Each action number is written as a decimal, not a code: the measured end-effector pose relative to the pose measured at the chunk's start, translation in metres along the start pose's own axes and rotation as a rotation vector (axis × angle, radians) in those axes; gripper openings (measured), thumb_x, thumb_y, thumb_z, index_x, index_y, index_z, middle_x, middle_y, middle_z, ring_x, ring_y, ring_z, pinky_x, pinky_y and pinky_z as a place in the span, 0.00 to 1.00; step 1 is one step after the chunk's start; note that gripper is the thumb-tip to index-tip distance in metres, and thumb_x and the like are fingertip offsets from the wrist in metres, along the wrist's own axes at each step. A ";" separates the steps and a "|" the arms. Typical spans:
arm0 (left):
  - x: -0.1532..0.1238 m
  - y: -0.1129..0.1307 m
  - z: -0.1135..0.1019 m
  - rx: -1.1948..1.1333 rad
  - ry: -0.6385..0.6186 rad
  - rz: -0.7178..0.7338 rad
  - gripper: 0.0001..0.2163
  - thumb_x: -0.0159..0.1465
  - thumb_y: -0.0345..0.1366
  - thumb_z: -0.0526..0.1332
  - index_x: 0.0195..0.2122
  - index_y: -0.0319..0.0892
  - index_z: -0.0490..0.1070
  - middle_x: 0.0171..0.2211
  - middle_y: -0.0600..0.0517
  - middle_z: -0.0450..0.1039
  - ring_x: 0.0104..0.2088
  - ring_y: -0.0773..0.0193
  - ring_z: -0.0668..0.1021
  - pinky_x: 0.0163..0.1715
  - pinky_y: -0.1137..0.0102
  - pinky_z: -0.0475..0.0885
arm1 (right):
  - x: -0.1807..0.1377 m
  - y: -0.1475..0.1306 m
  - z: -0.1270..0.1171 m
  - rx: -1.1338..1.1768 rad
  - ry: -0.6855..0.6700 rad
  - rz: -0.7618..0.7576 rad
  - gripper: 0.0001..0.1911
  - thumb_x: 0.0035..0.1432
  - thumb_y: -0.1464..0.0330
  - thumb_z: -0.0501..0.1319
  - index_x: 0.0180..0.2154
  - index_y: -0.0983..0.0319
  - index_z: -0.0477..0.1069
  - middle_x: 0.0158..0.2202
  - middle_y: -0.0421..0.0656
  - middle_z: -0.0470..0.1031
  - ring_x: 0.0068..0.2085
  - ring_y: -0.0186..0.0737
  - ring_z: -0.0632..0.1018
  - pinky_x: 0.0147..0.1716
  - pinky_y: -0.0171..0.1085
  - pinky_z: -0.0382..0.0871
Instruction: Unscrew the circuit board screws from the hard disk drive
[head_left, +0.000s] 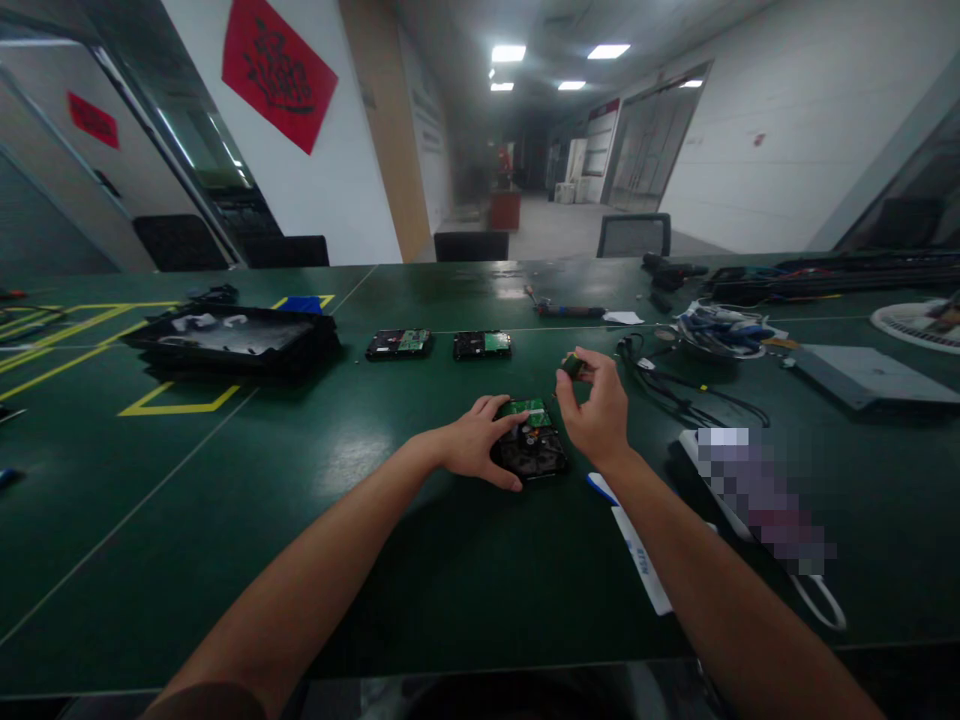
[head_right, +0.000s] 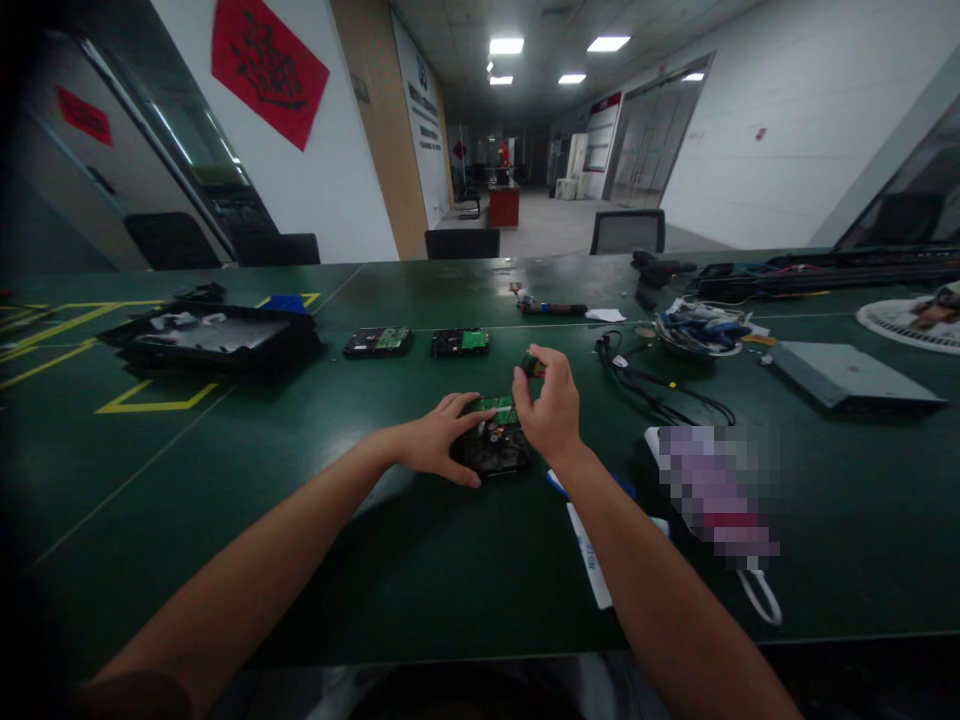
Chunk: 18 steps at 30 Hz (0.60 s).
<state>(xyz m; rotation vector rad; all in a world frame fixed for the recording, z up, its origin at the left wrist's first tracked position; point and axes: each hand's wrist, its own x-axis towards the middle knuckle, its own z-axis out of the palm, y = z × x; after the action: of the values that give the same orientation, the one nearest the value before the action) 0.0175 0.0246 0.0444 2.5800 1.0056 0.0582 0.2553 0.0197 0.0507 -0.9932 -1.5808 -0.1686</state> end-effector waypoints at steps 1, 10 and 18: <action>0.000 0.000 0.000 -0.003 0.002 0.000 0.58 0.49 0.70 0.68 0.75 0.53 0.46 0.76 0.43 0.33 0.73 0.31 0.42 0.68 0.40 0.51 | 0.000 0.000 0.000 0.023 0.011 0.010 0.21 0.64 0.66 0.64 0.57 0.57 0.64 0.52 0.50 0.75 0.48 0.48 0.81 0.46 0.49 0.80; -0.001 0.000 -0.001 -0.008 -0.004 -0.006 0.58 0.49 0.70 0.68 0.75 0.54 0.45 0.76 0.44 0.32 0.73 0.31 0.41 0.68 0.40 0.51 | 0.003 -0.002 -0.003 -0.038 -0.060 -0.045 0.20 0.66 0.67 0.61 0.59 0.57 0.66 0.51 0.49 0.76 0.46 0.47 0.80 0.47 0.50 0.79; -0.001 0.000 -0.001 -0.014 -0.005 -0.007 0.57 0.50 0.68 0.69 0.75 0.55 0.45 0.76 0.44 0.32 0.73 0.30 0.41 0.68 0.39 0.51 | 0.003 -0.002 -0.003 0.030 -0.019 0.011 0.20 0.64 0.66 0.64 0.56 0.57 0.65 0.49 0.48 0.77 0.45 0.46 0.81 0.46 0.50 0.80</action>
<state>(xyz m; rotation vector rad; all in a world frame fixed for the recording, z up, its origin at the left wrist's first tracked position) 0.0169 0.0241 0.0458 2.5622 1.0089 0.0572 0.2561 0.0179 0.0550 -0.9830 -1.5906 -0.1277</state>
